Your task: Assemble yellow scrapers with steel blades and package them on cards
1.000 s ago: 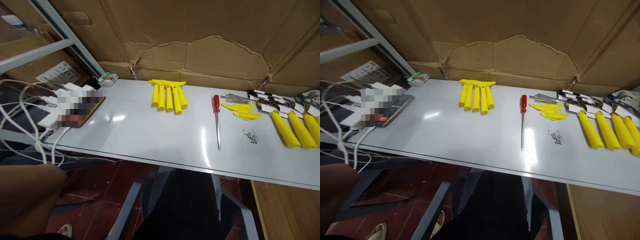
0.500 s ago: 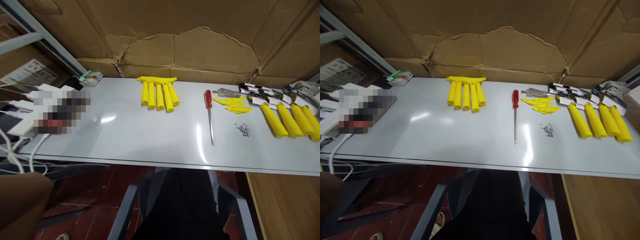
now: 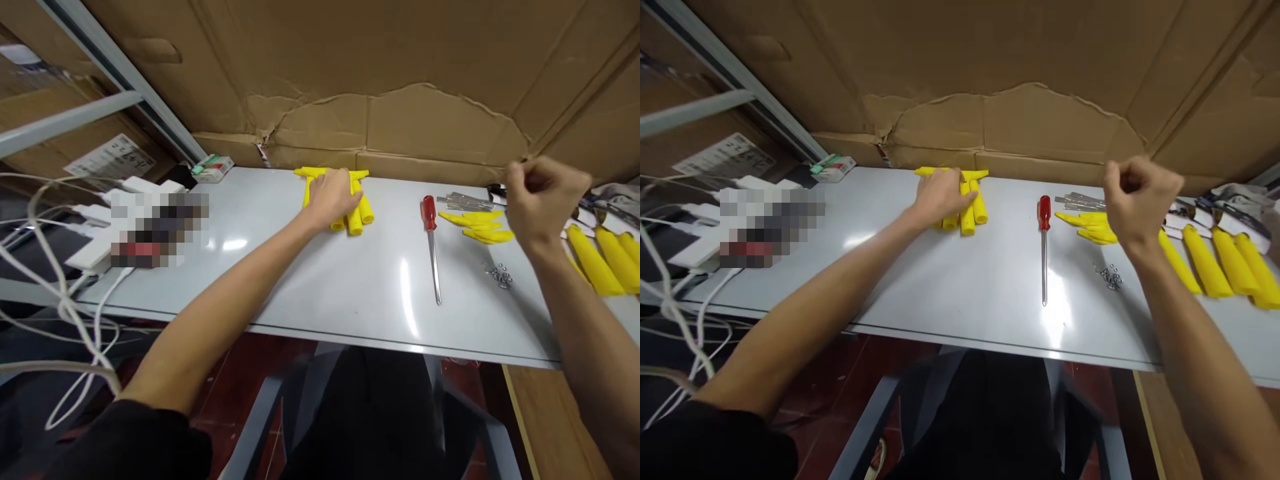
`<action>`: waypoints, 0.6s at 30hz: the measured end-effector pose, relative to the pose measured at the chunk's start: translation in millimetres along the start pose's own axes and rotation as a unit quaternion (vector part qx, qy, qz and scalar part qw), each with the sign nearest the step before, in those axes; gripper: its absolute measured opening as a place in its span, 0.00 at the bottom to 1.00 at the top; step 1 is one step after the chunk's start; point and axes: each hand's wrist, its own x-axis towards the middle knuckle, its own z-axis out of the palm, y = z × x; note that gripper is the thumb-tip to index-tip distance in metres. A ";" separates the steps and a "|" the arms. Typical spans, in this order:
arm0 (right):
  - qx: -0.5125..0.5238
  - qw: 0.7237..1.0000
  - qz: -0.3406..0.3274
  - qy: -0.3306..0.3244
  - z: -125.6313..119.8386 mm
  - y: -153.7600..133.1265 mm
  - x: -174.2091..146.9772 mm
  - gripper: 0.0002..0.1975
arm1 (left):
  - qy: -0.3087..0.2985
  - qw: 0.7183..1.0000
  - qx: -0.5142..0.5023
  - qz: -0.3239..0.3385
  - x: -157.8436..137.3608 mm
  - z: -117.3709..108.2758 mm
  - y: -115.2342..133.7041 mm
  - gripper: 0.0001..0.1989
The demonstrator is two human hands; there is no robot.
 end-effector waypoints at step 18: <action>-0.160 0.945 -0.073 -0.277 5.9 80.9 13.2 0.19 | 0.115 0.883 -0.022 0.455 -64.3 2.1 -5.1 0.25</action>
